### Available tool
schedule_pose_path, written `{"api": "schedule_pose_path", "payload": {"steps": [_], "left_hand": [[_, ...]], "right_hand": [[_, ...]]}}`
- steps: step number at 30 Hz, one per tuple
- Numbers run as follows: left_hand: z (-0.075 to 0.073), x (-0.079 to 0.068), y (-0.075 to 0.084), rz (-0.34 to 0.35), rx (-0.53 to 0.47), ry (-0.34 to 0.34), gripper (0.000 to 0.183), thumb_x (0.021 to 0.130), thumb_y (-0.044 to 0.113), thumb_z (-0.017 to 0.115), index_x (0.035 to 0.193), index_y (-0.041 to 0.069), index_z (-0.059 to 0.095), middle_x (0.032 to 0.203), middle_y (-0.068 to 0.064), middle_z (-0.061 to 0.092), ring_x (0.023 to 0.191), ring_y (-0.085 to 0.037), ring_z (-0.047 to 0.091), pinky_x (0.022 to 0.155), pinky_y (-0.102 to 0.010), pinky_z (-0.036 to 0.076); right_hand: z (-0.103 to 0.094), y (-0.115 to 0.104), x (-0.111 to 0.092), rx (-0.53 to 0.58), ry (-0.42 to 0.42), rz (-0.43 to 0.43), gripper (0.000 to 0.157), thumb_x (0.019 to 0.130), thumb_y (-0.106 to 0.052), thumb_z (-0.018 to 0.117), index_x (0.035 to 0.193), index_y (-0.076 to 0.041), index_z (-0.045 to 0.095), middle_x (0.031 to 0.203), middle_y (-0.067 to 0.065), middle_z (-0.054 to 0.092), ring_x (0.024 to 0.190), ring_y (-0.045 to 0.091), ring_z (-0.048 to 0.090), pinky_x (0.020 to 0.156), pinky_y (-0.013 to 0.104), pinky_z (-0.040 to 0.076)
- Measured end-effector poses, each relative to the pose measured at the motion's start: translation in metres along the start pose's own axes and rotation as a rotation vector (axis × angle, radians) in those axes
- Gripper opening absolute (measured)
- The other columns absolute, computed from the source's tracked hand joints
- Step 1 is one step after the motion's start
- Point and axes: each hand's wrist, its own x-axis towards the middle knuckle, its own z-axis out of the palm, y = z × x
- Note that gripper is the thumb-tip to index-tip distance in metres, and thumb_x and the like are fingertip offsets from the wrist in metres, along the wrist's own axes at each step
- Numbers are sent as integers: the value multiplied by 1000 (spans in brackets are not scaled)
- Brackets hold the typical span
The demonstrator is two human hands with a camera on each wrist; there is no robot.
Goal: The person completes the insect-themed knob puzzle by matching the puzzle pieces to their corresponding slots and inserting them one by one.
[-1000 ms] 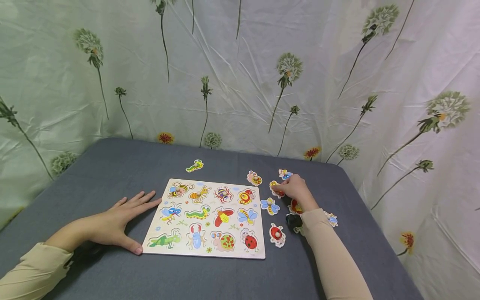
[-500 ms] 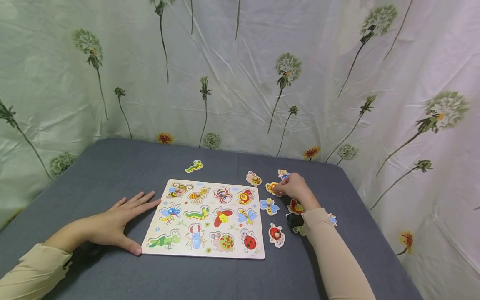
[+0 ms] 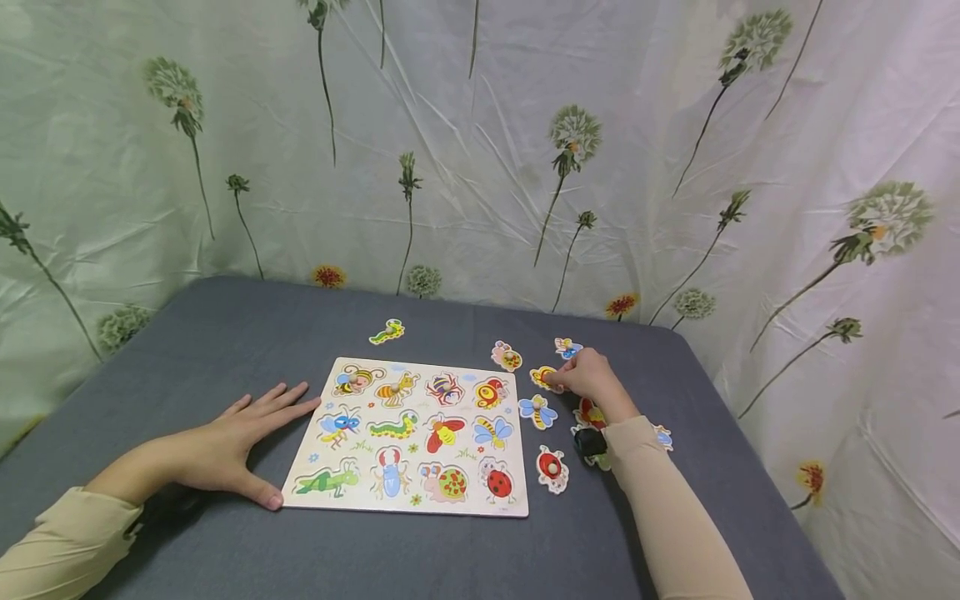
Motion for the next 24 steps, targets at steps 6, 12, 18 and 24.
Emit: {"api": "schedule_pose_path", "payload": {"steps": [6,12,18,24], "left_hand": [[-1,0,0,4,-2,2,130,70,64,95,173,22,27,181,-22,10,164,-57,4,119,-85,2],[-1,0,0,-1,1,0,130,69,65,94,173,23,27,181,-21,10,164,-57,4,119,-85,2],[-1,1,0,-6,3,-2,130,70,66,94,173,23,27,181,-22,11,164,-57,4,119,-85,2],[-1,0,-1,-9,6,-3,130,69,67,94,173,24,27,181,-21,11,164,-56,4,119,-85,2]], "right_hand": [[1,-1,0,18,20,-18,31,98,-33,77,81,-8,79,69,-3,63,59,15,49,53,29,40],[2,-1,1,40,56,-33,25,98,-28,77,97,-3,81,79,2,69,65,16,53,56,30,42],[0,3,-1,171,-4,-32,26,100,-24,75,107,2,78,79,-2,67,70,14,52,63,29,43],[-3,14,-1,316,-118,-32,33,104,-23,71,124,4,74,76,-7,59,61,11,43,58,27,37]]}}
